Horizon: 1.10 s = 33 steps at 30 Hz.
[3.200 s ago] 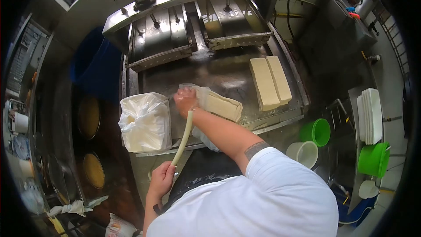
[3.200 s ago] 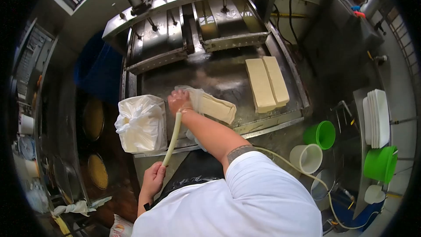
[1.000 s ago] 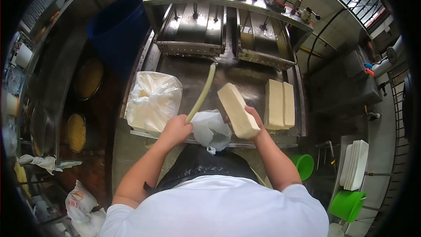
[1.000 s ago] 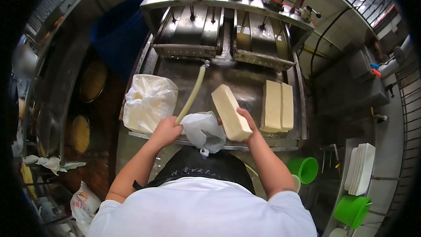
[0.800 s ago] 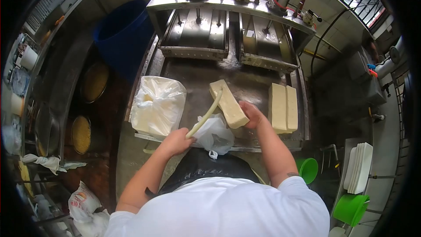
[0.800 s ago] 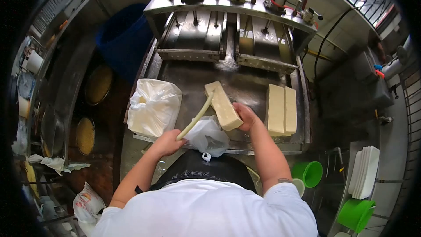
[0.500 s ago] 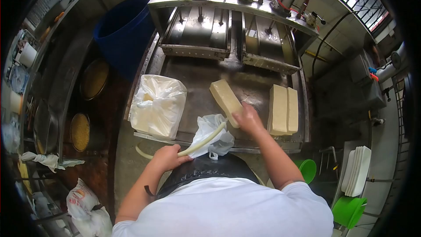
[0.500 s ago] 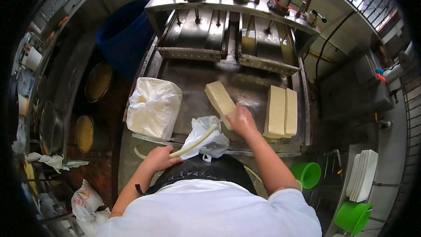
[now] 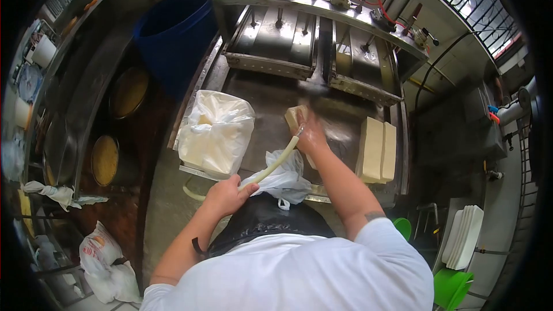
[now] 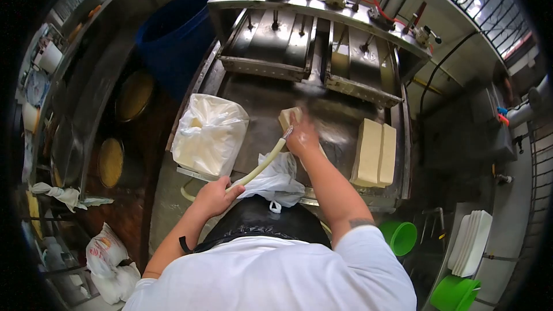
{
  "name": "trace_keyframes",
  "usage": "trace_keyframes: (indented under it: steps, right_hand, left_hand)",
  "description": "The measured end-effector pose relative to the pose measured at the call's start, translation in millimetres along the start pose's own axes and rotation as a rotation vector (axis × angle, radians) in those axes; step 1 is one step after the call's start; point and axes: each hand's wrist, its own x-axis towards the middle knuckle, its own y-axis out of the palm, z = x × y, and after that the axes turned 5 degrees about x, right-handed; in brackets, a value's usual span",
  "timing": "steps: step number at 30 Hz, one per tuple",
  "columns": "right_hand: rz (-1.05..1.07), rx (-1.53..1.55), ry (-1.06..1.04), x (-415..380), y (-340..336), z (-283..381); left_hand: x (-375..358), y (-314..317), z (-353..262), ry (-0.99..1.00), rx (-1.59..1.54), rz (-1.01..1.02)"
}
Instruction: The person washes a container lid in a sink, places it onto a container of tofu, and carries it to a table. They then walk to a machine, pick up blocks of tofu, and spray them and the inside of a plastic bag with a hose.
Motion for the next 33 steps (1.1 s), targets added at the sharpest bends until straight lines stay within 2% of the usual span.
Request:
trace_keyframes:
  steps: [3,6,9,11,12,14,15,16,18,19,20,22,24,26,30,32,33]
  right_hand:
    - [-0.067,-0.161,0.054,-59,-3,-16]
    - [0.057,-0.143,0.118,-69,-16,-18]
    - [0.049,0.011,0.152,-43,-11,-31]
    - [-0.02,0.37,-0.03,-31,-6,-45]
    - [-0.021,0.369,-0.023,-33,-9,-46]
    - [0.344,1.572,0.238,-43,-16,-50]
    - [0.422,1.804,0.339,-51,-20,-60]
    - [0.408,1.811,0.346,-56,-19,-70]
    - [0.347,1.778,0.493,-66,-20,-80]
    - [0.236,1.577,0.582,-75,-20,-88]
    - [0.226,1.582,0.603,-83,-15,-99]
    - [0.033,0.787,0.318,-101,0,-128]
    - [-0.039,0.712,0.313,-109,-12,-112]
    - [-0.183,0.311,0.221,-97,-11,-104]
    - [-0.16,0.311,0.094,-32,-2,-84]
    - [-0.518,0.351,-0.312,-9,11,-86]
    - [-0.518,0.35,-0.308,-14,11,-87]
  left_hand:
    - [-2,-3,7,-0.054,0.007,0.052]
    - [-8,0,13,-0.026,-0.015,0.156]
    - [-10,0,14,-0.023,-0.002,0.173]
    - [-11,0,14,0.027,-0.042,0.089]
    - [-11,-2,13,0.031,-0.041,0.095]
    - [-10,-7,10,0.024,-0.06,0.085]
    - [-9,-6,9,0.031,-0.055,0.093]
    - [-7,-6,9,0.041,-0.045,0.086]
    - [-4,-6,7,0.063,-0.027,0.094]
    - [-4,-6,5,0.058,-0.016,0.097]
    - [-4,-4,4,0.052,-0.006,0.102]
    - [-1,1,4,0.061,0.016,0.141]
    - [3,4,-1,0.067,0.036,0.164]
    - [4,3,-4,0.082,0.047,0.189]
    - [8,2,-13,0.107,0.079,0.219]
    - [10,3,-15,0.136,0.109,0.241]
    - [9,5,-15,0.138,0.109,0.245]
